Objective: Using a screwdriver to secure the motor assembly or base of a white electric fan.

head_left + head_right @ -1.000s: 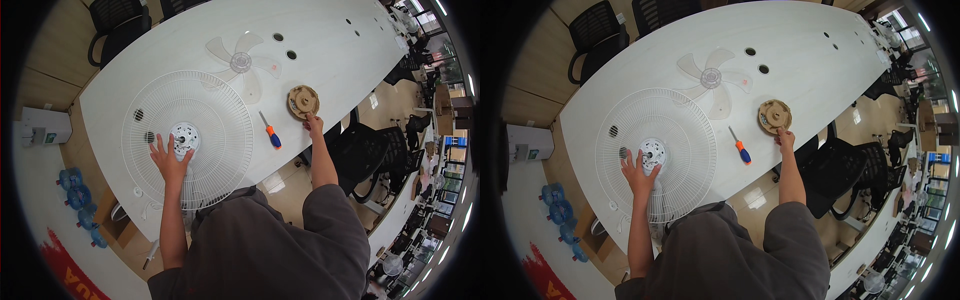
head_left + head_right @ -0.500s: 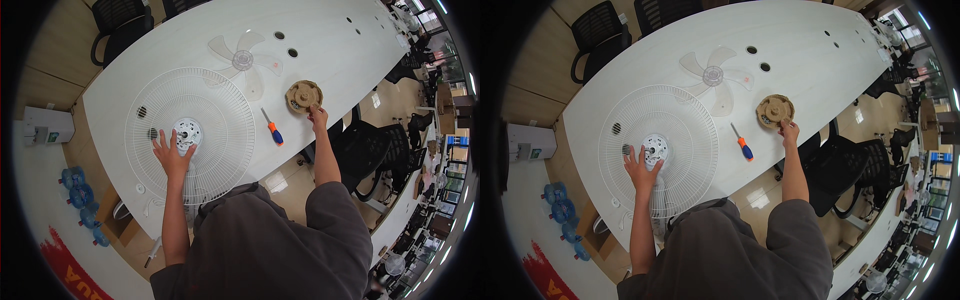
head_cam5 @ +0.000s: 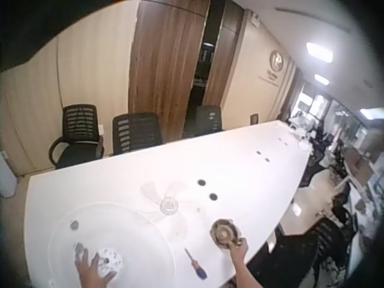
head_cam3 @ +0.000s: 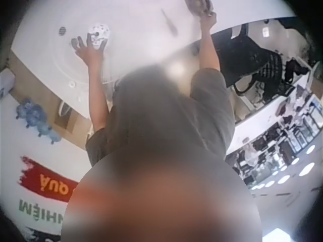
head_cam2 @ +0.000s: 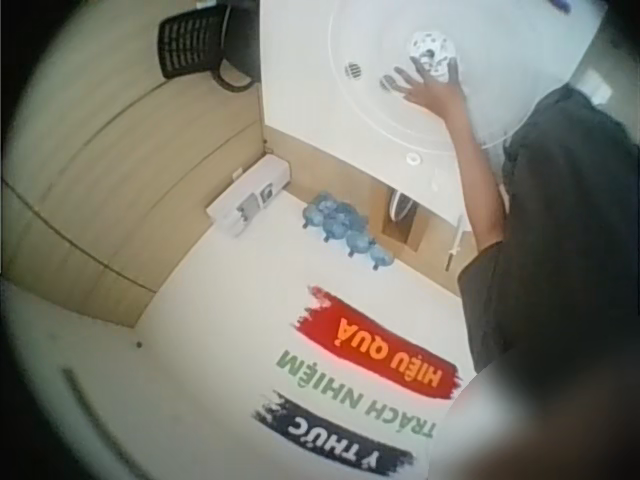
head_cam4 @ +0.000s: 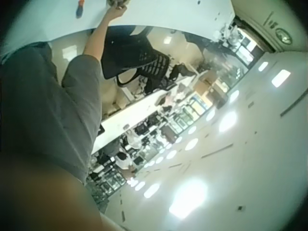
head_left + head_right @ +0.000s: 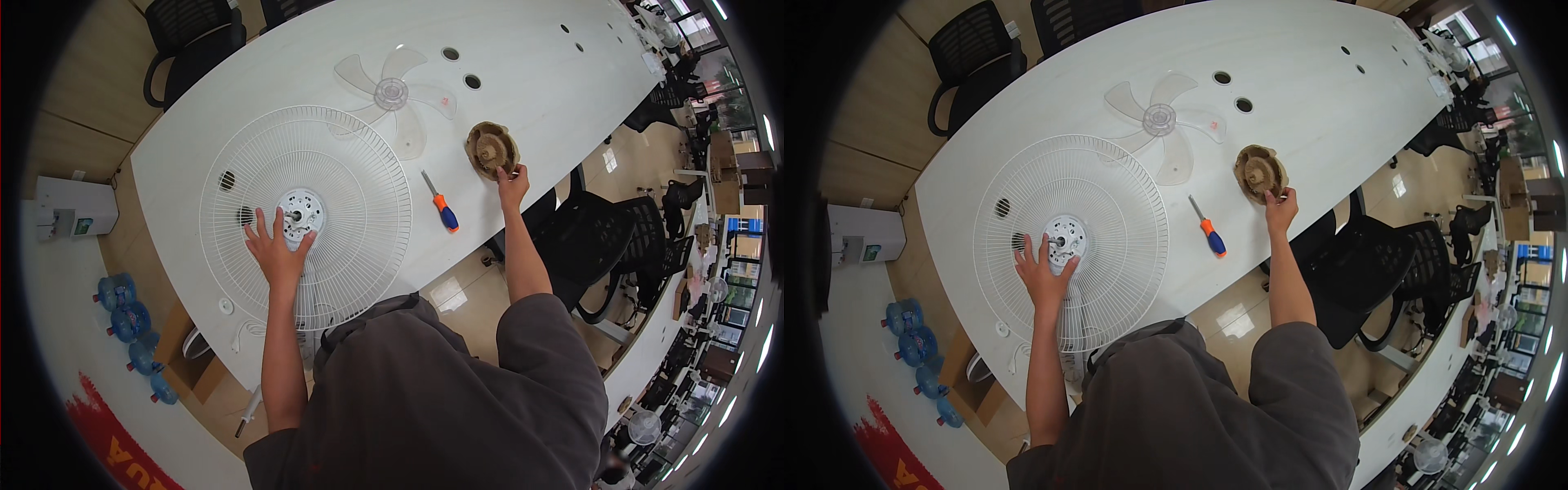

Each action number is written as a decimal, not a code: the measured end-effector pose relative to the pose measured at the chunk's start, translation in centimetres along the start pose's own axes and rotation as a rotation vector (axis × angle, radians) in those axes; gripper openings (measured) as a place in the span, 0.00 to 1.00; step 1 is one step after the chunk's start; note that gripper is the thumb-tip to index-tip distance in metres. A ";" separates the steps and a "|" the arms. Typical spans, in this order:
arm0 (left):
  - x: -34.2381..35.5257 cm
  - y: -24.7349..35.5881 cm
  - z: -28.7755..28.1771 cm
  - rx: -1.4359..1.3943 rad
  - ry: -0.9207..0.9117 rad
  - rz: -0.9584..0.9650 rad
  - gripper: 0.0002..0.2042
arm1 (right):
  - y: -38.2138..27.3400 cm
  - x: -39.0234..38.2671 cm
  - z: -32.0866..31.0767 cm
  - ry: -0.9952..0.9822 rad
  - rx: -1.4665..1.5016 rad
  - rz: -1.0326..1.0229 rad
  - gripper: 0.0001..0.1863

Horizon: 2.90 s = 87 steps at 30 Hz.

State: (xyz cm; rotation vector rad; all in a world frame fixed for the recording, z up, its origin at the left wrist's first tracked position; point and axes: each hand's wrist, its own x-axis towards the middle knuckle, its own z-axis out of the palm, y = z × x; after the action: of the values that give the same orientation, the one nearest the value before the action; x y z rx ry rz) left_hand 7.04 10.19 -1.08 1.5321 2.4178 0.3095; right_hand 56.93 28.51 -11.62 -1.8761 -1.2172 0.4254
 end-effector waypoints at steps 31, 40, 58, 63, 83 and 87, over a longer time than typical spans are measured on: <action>0.0 0.0 0.1 0.021 0.008 0.001 0.44 | -2.8 -4.4 1.5 -0.059 -0.257 -0.564 0.19; 0.0 -0.2 0.3 0.025 0.019 0.012 0.44 | -2.9 -4.4 1.8 -0.012 -0.270 -0.581 0.22; -0.1 -0.2 0.1 0.028 0.003 -0.003 0.44 | 4.1 0.1 -0.1 -0.046 0.942 0.865 0.21; 0.1 0.0 0.0 0.026 0.007 0.009 0.44 | 5.1 -1.6 0.6 -0.017 0.723 0.877 0.17; 0.3 -0.1 0.2 0.031 0.012 0.013 0.44 | 1.1 -1.2 5.6 -0.161 -0.097 0.237 0.16; -0.4 -0.4 -0.3 0.034 0.030 -0.001 0.44 | -0.1 -0.9 7.8 -0.181 -0.235 0.135 0.11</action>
State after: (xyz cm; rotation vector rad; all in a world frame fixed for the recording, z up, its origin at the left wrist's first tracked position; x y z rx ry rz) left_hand 6.71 9.66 -0.88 1.5513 2.4585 0.2944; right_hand 51.32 31.32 -16.32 -2.1674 -1.3102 0.5552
